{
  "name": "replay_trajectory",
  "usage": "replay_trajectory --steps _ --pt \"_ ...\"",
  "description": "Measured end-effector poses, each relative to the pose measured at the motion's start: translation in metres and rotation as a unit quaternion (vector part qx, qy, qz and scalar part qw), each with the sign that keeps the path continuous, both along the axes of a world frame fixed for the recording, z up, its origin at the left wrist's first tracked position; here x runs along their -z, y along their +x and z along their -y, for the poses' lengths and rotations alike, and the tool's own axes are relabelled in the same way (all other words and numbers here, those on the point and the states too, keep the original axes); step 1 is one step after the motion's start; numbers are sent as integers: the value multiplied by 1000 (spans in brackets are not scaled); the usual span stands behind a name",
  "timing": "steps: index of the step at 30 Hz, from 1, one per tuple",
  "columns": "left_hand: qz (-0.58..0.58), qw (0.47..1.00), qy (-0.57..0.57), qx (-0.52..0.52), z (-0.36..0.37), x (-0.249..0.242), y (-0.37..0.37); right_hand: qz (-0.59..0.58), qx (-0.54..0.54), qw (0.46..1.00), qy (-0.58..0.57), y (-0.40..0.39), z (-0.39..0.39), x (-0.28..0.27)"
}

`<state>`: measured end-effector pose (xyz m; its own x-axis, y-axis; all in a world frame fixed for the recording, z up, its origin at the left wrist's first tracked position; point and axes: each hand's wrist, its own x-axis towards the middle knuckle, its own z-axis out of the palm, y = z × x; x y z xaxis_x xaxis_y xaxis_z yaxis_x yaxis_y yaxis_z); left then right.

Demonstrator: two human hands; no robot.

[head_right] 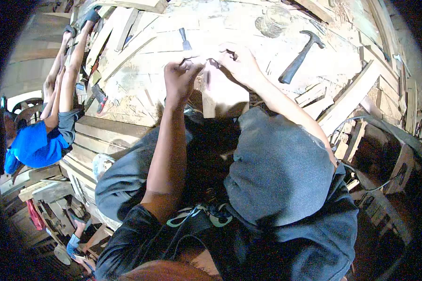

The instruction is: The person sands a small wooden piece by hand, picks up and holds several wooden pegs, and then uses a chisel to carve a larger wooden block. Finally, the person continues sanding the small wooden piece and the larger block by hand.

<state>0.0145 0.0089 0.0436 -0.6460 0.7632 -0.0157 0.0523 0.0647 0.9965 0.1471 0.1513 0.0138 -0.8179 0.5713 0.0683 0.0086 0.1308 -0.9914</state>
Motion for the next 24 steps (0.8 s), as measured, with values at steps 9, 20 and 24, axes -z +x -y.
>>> replay_trajectory --steps 9,20,24 --pt "18 1000 19 8 -2 -5 4 -64 20 995 -79 9 7 -12" --pt "29 999 -12 -27 4 -13 0 -61 21 997 -52 11 7 -15" --pt "-7 999 1 -32 6 -3 -4 -56 11 997 -46 12 9 -21"
